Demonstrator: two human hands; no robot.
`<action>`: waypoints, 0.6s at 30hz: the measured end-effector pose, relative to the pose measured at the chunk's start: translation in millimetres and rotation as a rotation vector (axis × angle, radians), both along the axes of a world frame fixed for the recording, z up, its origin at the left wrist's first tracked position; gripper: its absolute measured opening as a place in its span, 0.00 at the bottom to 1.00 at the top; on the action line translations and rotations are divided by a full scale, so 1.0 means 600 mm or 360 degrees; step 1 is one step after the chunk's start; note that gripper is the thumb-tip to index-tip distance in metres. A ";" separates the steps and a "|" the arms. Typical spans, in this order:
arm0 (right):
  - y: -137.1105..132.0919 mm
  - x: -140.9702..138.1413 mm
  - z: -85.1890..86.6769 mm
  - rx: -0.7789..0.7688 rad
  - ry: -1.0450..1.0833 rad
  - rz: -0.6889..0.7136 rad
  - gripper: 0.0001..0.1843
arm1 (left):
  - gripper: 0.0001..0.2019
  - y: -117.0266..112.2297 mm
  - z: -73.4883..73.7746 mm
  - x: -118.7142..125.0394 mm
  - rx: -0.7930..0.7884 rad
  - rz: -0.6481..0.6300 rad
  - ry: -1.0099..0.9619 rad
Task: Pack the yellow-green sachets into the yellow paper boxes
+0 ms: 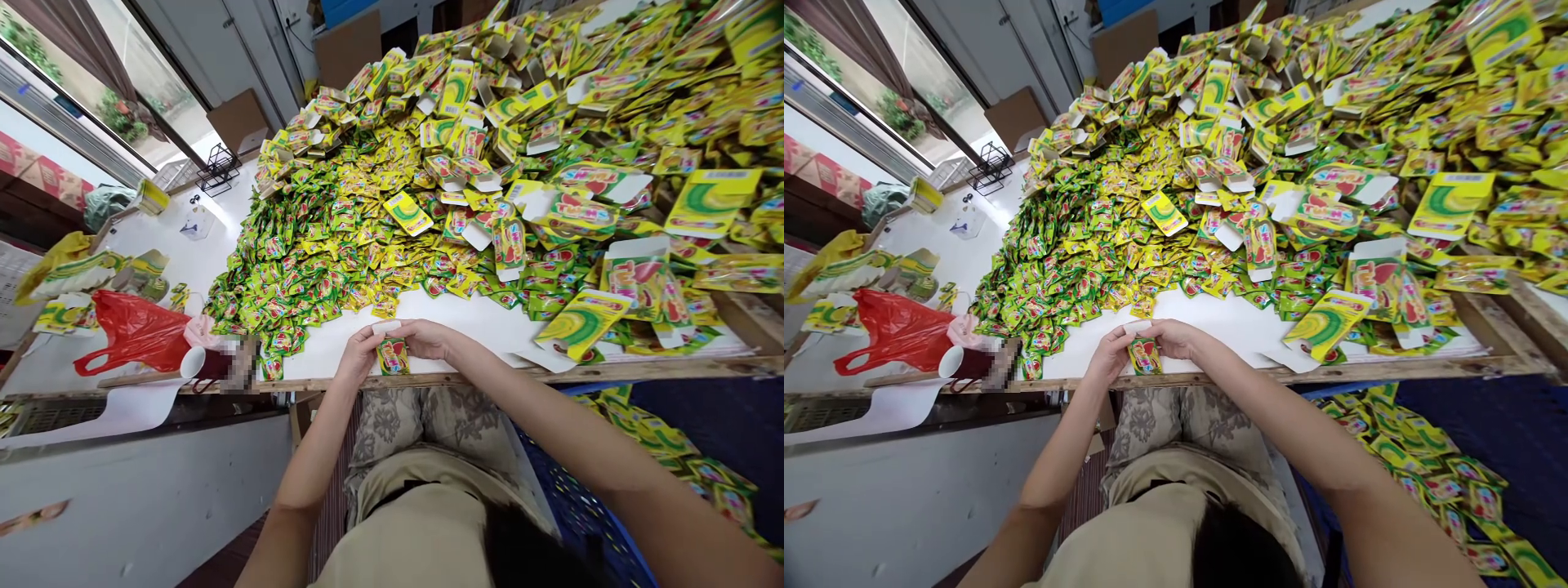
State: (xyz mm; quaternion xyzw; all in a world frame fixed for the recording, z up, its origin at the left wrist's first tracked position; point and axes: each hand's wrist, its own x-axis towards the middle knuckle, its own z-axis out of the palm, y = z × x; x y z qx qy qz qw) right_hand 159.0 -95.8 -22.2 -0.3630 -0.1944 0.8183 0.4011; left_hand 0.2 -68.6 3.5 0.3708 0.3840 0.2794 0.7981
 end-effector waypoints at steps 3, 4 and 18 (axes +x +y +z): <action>-0.008 0.003 0.003 0.0261 -0.0161 -0.0043 0.19 | 0.13 -0.006 -0.006 -0.009 0.0392 0.0060 0.0185; -0.011 0.005 0.004 0.0384 -0.0266 -0.0079 0.20 | 0.12 -0.007 -0.007 -0.012 0.0515 0.0078 0.0266; -0.064 -0.011 0.005 0.1434 -0.1681 -0.0440 0.19 | 0.09 -0.016 0.000 -0.026 0.1039 0.0019 0.0544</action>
